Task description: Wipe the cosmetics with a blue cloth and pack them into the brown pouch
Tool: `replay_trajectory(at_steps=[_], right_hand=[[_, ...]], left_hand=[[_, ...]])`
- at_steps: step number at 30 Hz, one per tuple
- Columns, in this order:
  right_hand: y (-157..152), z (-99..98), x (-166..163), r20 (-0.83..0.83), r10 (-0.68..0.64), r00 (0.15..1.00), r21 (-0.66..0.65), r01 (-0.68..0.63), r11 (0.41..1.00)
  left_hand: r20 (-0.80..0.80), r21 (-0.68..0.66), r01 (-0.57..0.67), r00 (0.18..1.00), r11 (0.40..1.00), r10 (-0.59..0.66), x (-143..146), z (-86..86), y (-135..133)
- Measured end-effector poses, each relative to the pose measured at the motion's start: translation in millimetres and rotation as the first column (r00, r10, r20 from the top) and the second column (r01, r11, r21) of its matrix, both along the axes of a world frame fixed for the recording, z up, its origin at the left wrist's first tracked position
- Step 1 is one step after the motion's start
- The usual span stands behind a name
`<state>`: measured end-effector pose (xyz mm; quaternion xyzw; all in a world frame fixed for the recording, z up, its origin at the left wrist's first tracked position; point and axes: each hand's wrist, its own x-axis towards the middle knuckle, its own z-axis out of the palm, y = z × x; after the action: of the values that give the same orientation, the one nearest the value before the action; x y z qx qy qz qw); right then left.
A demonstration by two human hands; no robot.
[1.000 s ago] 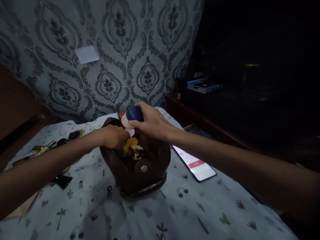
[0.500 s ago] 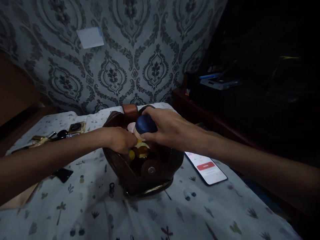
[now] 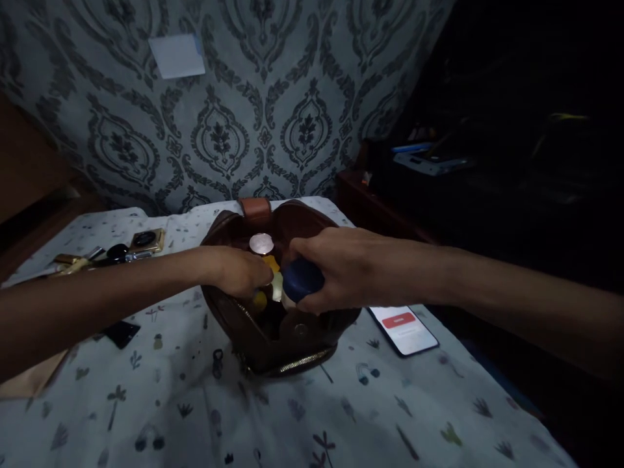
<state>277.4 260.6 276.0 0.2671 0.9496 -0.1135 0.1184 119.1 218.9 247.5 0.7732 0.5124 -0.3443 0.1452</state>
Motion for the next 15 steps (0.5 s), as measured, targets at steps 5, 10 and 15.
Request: replay_trajectory(at_steps=[5, 10, 15], right_hand=[[0, 12.4, -7, 0.157, 0.058, 0.986, -0.128, -0.038, 0.991], [0, 6.3, -13, 0.178, 0.056, 0.983, -0.155, -0.028, 0.988], [-3, -6.4, -22, 0.257, 0.181, 0.949, -0.255, -0.114, 0.960]], left_hand=[[0.036, 0.010, -0.020, 0.999, 1.000, 0.020, -1, -2.5, 0], [0.067, -0.028, -0.076, 0.995, 0.997, 0.077, -4, -1.5, 1], [0.051, -0.008, -0.079, 0.996, 0.997, 0.079, -3, -1.2, 1]])
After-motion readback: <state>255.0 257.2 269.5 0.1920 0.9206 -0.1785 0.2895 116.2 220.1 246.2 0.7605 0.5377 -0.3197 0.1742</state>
